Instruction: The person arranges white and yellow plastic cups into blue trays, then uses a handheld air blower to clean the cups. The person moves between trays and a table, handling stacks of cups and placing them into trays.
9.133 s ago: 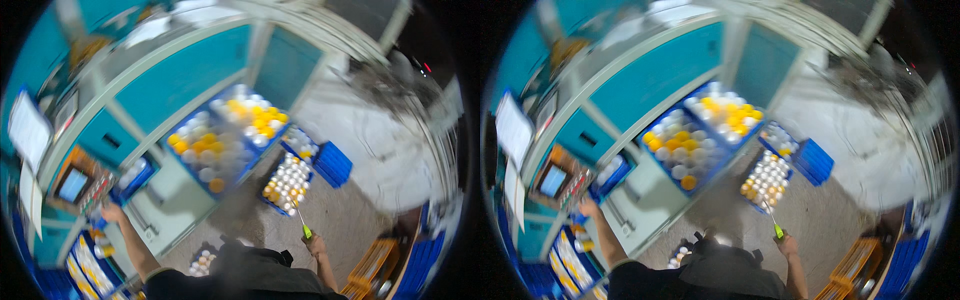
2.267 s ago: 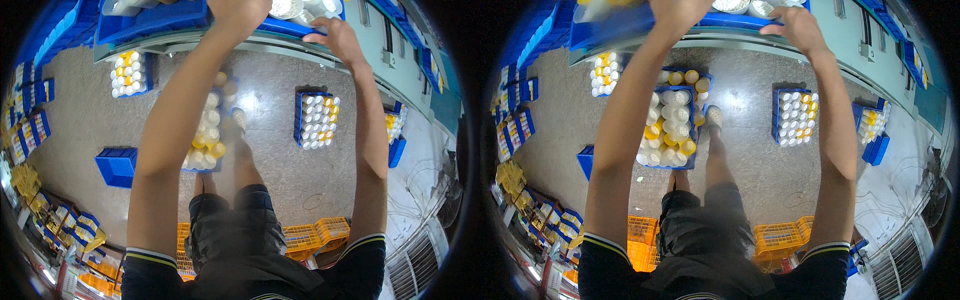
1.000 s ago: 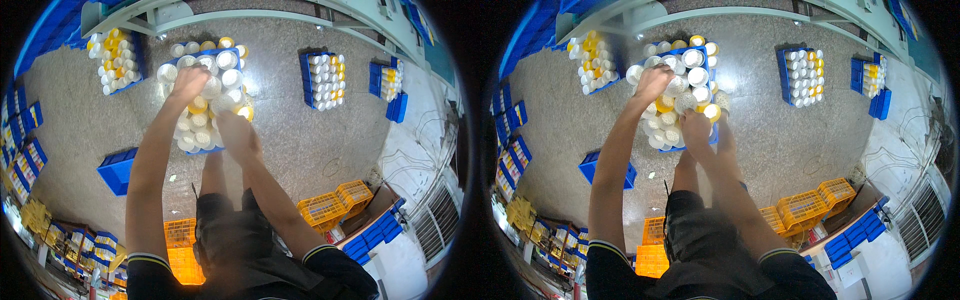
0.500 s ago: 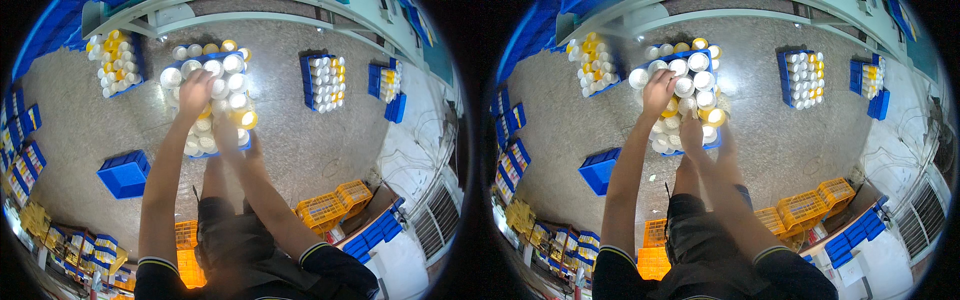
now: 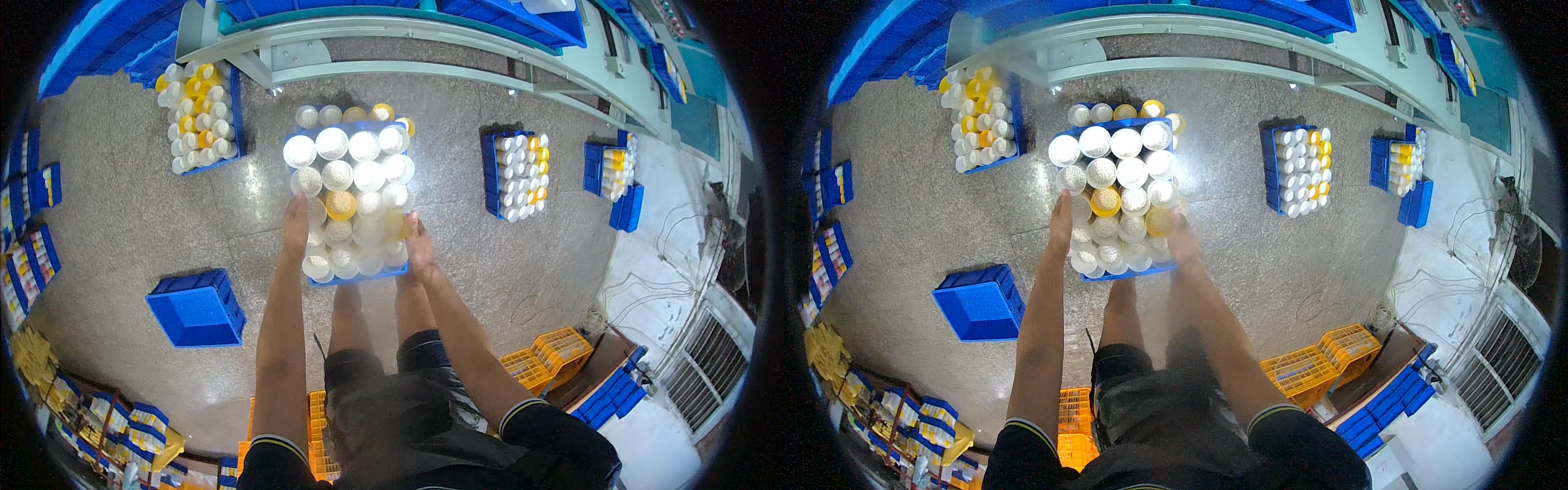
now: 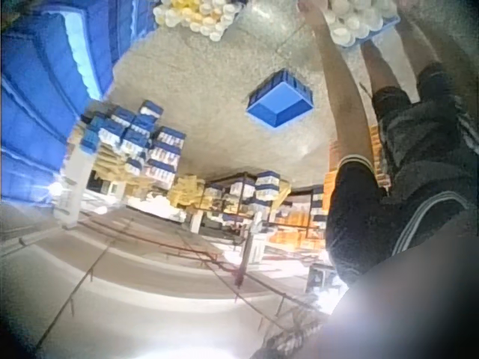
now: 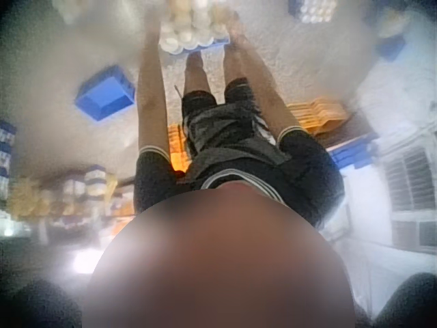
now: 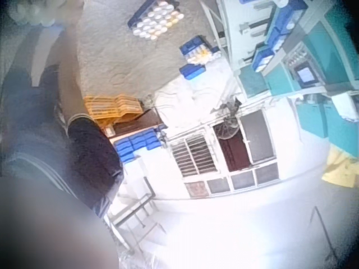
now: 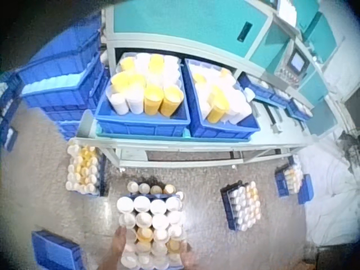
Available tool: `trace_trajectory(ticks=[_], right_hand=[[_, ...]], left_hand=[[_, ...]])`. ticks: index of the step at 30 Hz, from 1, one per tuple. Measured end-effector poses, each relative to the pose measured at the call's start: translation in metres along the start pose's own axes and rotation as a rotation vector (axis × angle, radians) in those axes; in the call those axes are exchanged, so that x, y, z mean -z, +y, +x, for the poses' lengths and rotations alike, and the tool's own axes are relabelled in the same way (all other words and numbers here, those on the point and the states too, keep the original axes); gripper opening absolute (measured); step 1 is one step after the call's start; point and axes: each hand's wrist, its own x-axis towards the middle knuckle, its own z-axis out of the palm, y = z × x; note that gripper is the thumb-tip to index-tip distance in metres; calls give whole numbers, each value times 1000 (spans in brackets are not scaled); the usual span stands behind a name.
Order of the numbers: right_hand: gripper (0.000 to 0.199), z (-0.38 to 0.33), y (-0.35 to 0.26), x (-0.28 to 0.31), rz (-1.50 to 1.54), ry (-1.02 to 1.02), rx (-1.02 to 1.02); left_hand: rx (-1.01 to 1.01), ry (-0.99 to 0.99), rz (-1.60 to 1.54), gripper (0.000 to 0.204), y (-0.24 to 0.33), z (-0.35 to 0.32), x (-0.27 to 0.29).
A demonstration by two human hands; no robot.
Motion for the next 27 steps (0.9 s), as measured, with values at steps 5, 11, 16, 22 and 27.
trace_trajectory(ticks=[5, 11, 16, 22, 27], right_hand=[[60, 26, 34, -15, 40, 0, 930], [56, 5, -8, 4, -184, 70, 110], [61, -33, -93, 74, -459, 6, -61], [54, -8, -171, 168, -73, -81, -215], [41, 77, -208, 235, -137, -205, 493]], left_hand=[[60, 273, 344, 67, -10, -1, -1], [-39, 413, 265, 68, -14, 1, 8], [-64, 533, 162, 62, -11, -35, 26], [31, 531, 384, 46, 42, -72, -27], [-131, 576, 273, 42, 135, -53, -170]])
